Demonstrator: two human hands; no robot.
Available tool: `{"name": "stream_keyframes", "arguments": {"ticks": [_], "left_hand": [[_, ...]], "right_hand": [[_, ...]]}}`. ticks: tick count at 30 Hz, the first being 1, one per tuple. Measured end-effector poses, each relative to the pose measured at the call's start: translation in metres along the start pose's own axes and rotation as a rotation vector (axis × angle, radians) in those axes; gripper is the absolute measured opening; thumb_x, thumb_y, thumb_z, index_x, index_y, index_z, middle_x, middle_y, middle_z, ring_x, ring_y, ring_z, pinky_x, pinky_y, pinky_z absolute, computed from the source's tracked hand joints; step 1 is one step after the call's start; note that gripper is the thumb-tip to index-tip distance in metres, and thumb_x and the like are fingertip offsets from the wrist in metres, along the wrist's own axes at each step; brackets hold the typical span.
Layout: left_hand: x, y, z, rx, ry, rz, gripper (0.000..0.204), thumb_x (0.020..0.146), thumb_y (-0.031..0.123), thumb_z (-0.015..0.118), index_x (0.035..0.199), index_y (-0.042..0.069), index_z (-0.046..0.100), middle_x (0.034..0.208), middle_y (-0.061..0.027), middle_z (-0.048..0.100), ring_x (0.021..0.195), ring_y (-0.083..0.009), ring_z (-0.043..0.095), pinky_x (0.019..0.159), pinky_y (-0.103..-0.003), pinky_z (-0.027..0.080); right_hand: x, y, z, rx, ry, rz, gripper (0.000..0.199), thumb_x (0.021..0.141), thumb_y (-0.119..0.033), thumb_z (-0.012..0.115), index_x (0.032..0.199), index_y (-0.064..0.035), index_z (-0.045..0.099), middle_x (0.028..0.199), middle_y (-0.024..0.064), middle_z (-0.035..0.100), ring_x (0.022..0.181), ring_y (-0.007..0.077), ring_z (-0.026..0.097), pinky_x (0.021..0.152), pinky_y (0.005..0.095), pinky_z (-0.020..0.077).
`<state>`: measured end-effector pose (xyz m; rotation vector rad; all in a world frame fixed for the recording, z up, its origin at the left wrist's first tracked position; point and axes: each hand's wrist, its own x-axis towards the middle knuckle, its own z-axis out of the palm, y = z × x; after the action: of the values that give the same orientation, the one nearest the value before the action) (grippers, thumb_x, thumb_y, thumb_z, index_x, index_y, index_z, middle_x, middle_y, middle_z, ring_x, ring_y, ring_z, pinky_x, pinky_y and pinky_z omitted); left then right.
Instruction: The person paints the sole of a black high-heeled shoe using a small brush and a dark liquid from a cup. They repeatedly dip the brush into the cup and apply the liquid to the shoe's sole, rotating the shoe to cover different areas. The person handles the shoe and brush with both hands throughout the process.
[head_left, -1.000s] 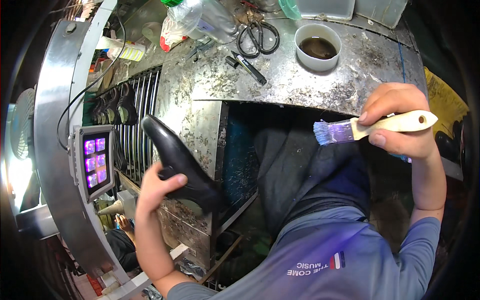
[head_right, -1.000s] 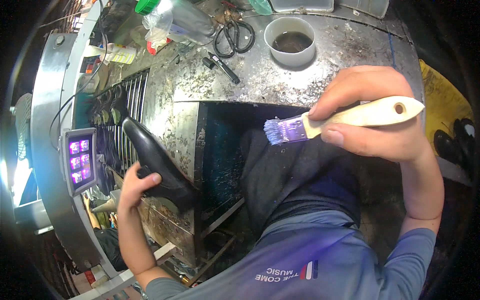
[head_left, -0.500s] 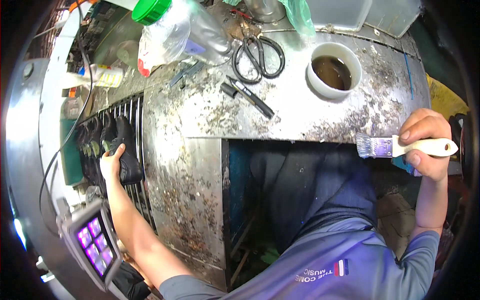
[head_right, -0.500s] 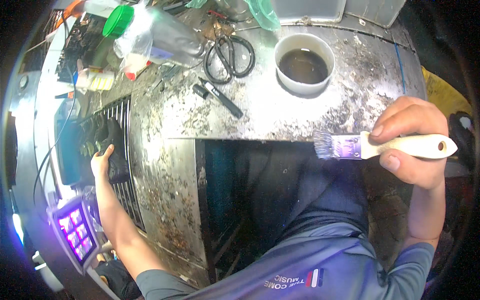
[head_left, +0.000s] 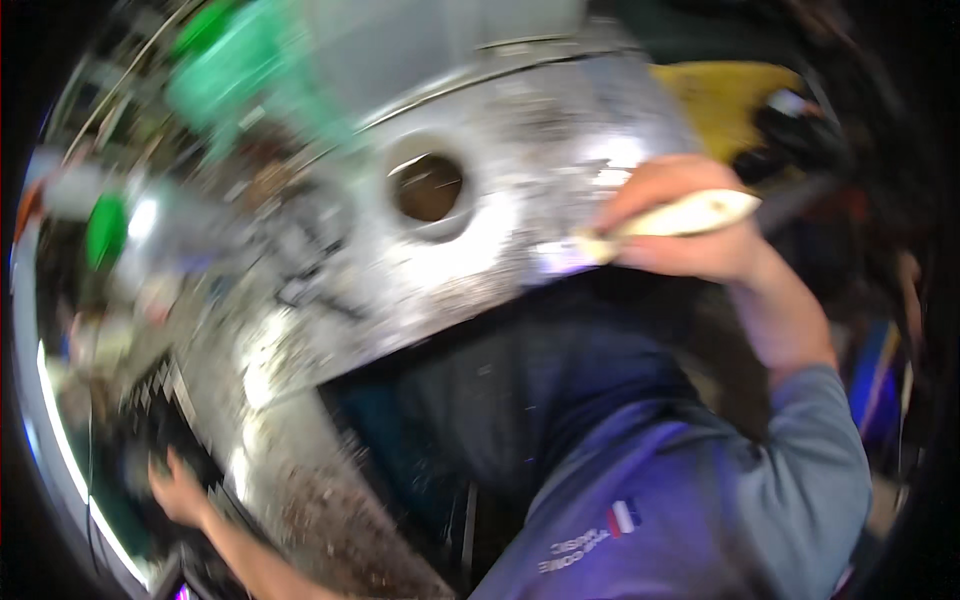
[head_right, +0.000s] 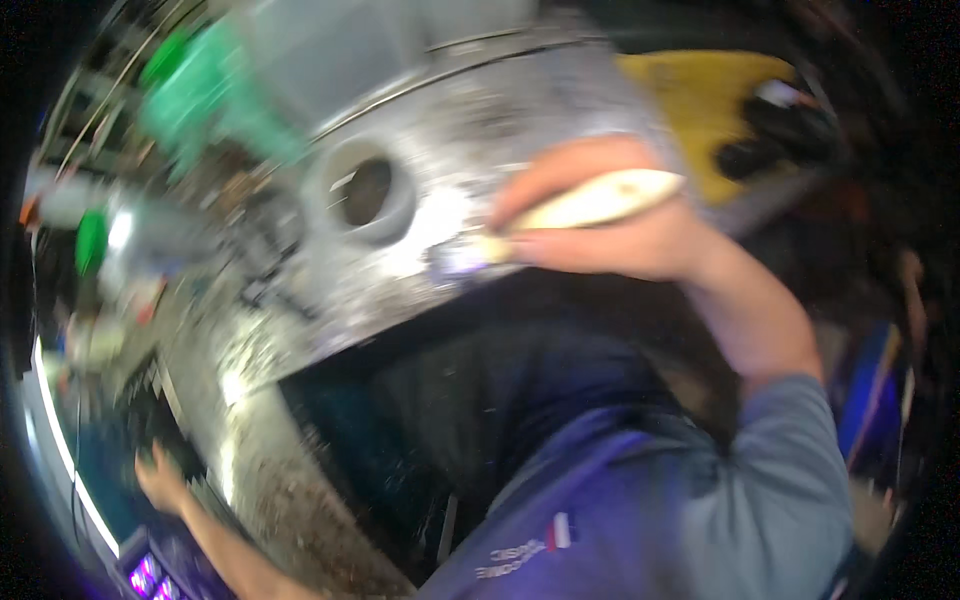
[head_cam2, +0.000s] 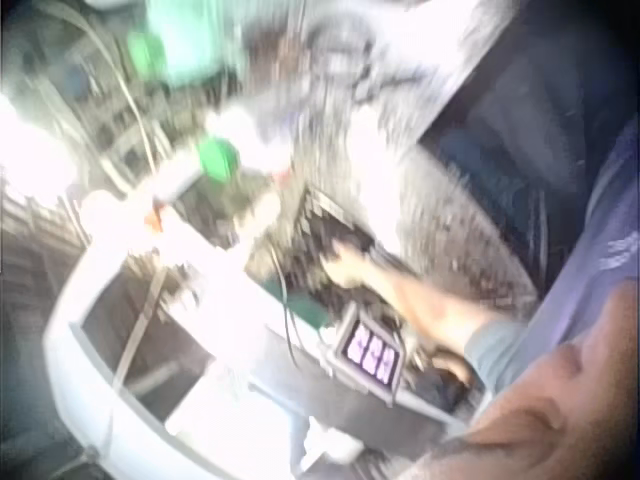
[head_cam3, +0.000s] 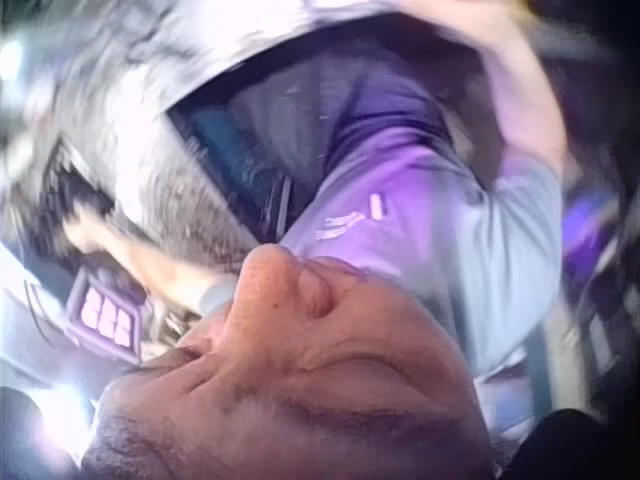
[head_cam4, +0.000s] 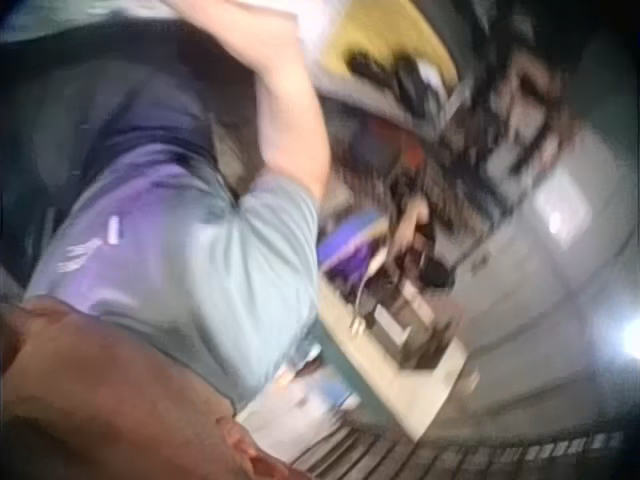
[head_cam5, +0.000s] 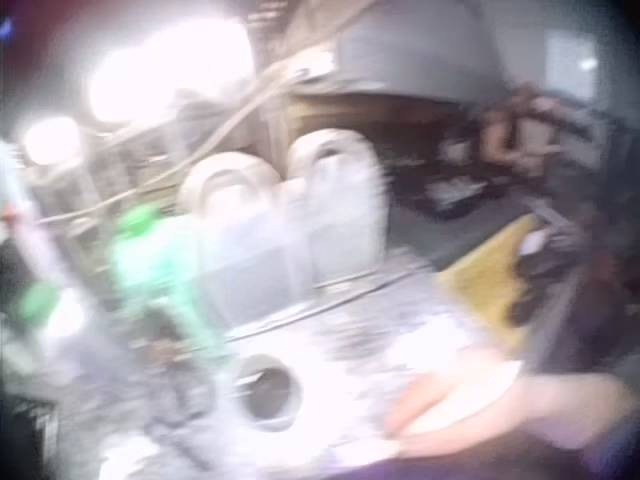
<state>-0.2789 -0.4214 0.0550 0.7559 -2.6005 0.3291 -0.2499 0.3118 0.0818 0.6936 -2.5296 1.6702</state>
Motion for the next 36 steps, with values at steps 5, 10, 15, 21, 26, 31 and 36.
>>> {"name": "stream_keyframes", "arguments": {"ticks": [5, 10, 15, 21, 26, 31, 36], "left_hand": [[-0.105, 0.082, -0.059, -0.376, 0.236, 0.433, 0.041, 0.087, 0.024, 0.081, 0.112, -0.007, 0.07, 0.11, -0.0235, 0.073, 0.103, -0.0361, 0.069, 0.098, -0.043, 0.054], [-0.188, 0.123, -0.141, -0.292, 0.203, 0.773, 0.041, 0.093, 0.026, 0.075, 0.115, -0.009, 0.069, 0.112, -0.025, 0.072, 0.106, -0.04, 0.069, 0.096, -0.047, 0.054], [-0.256, 0.15, -0.153, -0.393, 0.078, 0.647, 0.036, 0.092, 0.025, 0.074, 0.112, -0.005, 0.073, 0.115, -0.0216, 0.073, 0.108, -0.0401, 0.068, 0.097, -0.046, 0.052], [-0.306, 0.161, -0.169, -0.403, -0.006, 0.683, 0.049, 0.093, 0.032, 0.074, 0.121, -0.007, 0.068, 0.121, -0.0245, 0.069, 0.108, -0.0397, 0.067, 0.096, -0.045, 0.053], [-0.338, 0.155, -0.171, -0.529, -0.142, 0.516, 0.039, 0.085, 0.015, 0.073, 0.119, -0.002, 0.066, 0.13, -0.02, 0.063, 0.123, -0.044, 0.056, 0.109, -0.053, 0.042], [-0.351, 0.162, -0.166, -0.582, -0.109, 0.504, 0.038, 0.08, 0.011, 0.076, 0.115, -0.002, 0.067, 0.129, -0.0189, 0.065, 0.124, -0.0411, 0.058, 0.108, -0.051, 0.043], [-0.355, 0.162, -0.174, -0.664, -0.113, 0.51, 0.036, 0.078, 0.011, 0.078, 0.111, -0.001, 0.069, 0.127, -0.0184, 0.066, 0.122, -0.0401, 0.059, 0.106, -0.05, 0.045]], "right_hand": [[-0.064, 0.008, -0.047, 0.0, 0.266, 0.103, 0.031, 0.09, -0.019, 0.081, 0.116, -0.0032, 0.075, 0.099, 0.0073, 0.077, 0.09, 0.0122, 0.071, 0.08, 0.0255, 0.0551], [-0.118, 0.052, -0.141, -0.245, 0.612, 0.374, 0.025, 0.102, -0.017, 0.066, 0.122, -0.0039, 0.071, 0.092, 0.0072, 0.076, 0.078, 0.0082, 0.069, 0.061, 0.0244, 0.0527], [-0.172, 0.162, -0.225, -1.376, 0.163, 0.676, 0.026, 0.093, -0.03, 0.069, 0.111, -0.0103, 0.069, 0.081, 0.0097, 0.074, 0.077, 0.0269, 0.074, 0.068, 0.0397, 0.0576], [-0.166, 0.284, -0.229, -1.557, -0.22, 0.997, 0.053, 0.077, -0.032, 0.083, 0.123, -0.0157, 0.06, 0.096, 0.008, 0.075, 0.088, 0.0276, 0.075, 0.073, 0.0422, 0.0588], [-0.182, 0.334, -0.237, -1.517, -0.394, 1.026, 0.035, 0.087, -0.021, 0.07, 0.119, -0.0093, 0.061, 0.1, 0.0158, 0.074, 0.094, 0.0325, 0.075, 0.076, 0.0436, 0.06], [-0.204, 0.355, -0.265, -1.544, -0.083, 1.071, 0.033, 0.095, -0.013, 0.061, 0.127, -0.007, 0.059, 0.099, 0.0162, 0.076, 0.093, 0.0323, 0.075, 0.078, 0.0438, 0.0605], [-0.168, 0.247, -0.265, -1.464, 0.166, 0.887, 0.071, 0.075, -0.008, 0.078, 0.139, -0.0024, 0.049, 0.096, 0.0209, 0.073, 0.092, 0.039, 0.072, 0.077, 0.0476, 0.0589]]}}
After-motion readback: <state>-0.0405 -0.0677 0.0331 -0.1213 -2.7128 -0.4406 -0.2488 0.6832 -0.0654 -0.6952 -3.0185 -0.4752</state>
